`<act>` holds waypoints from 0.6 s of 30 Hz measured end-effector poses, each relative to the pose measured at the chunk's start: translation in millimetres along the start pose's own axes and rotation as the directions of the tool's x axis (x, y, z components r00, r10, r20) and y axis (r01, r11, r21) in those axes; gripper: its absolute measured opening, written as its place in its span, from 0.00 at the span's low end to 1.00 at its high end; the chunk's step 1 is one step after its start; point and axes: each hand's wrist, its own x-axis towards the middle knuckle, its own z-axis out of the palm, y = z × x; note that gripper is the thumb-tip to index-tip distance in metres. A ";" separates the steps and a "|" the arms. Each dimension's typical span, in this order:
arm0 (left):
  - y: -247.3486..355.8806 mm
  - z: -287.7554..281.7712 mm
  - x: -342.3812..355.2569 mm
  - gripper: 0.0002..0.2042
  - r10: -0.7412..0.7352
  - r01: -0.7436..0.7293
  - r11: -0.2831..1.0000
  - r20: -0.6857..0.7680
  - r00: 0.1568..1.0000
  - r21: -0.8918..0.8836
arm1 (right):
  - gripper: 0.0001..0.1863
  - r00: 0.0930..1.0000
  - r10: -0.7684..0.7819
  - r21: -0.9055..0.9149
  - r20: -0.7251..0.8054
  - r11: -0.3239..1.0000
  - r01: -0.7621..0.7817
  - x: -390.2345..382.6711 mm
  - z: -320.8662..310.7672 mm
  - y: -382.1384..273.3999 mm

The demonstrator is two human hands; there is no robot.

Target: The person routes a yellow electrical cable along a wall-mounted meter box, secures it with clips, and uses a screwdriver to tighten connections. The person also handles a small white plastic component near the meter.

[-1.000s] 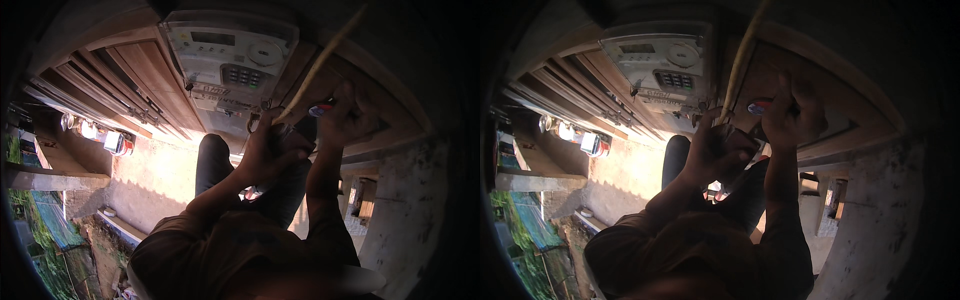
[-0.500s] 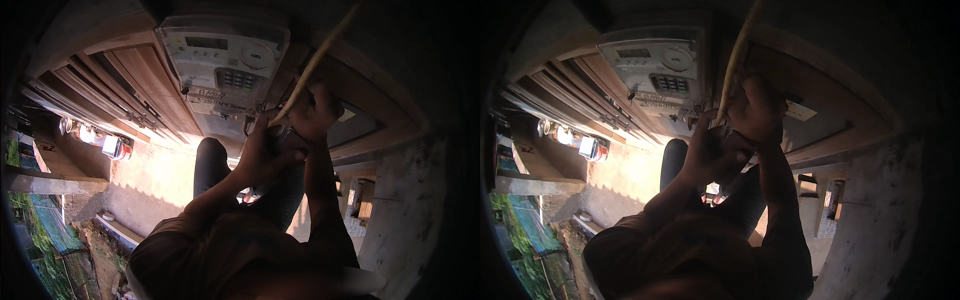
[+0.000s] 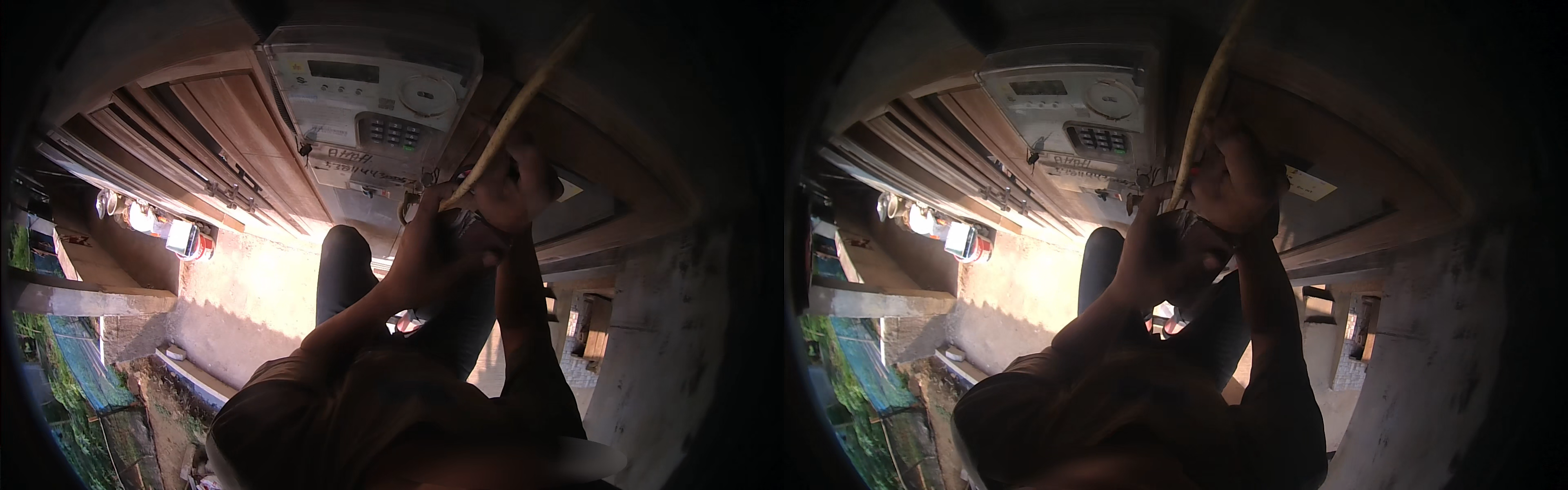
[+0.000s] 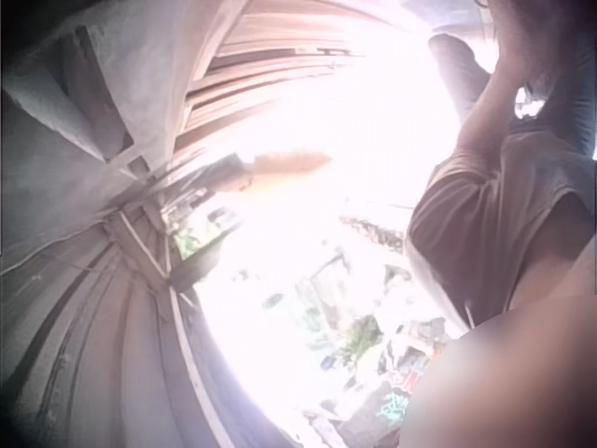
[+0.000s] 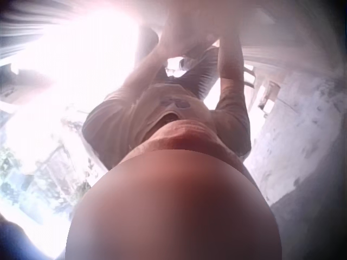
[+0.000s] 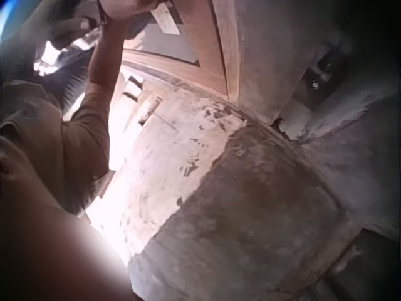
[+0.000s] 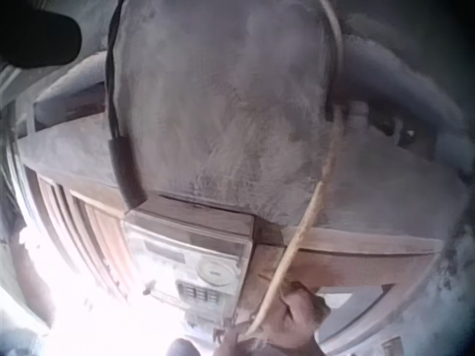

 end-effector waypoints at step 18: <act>2.0 1.4 -2.9 0.39 -0.031 0.033 0.998 0.049 0.998 -0.052 | 0.07 0.987 0.155 0.148 -0.039 0.978 -0.148 4.5 2.2 -3.5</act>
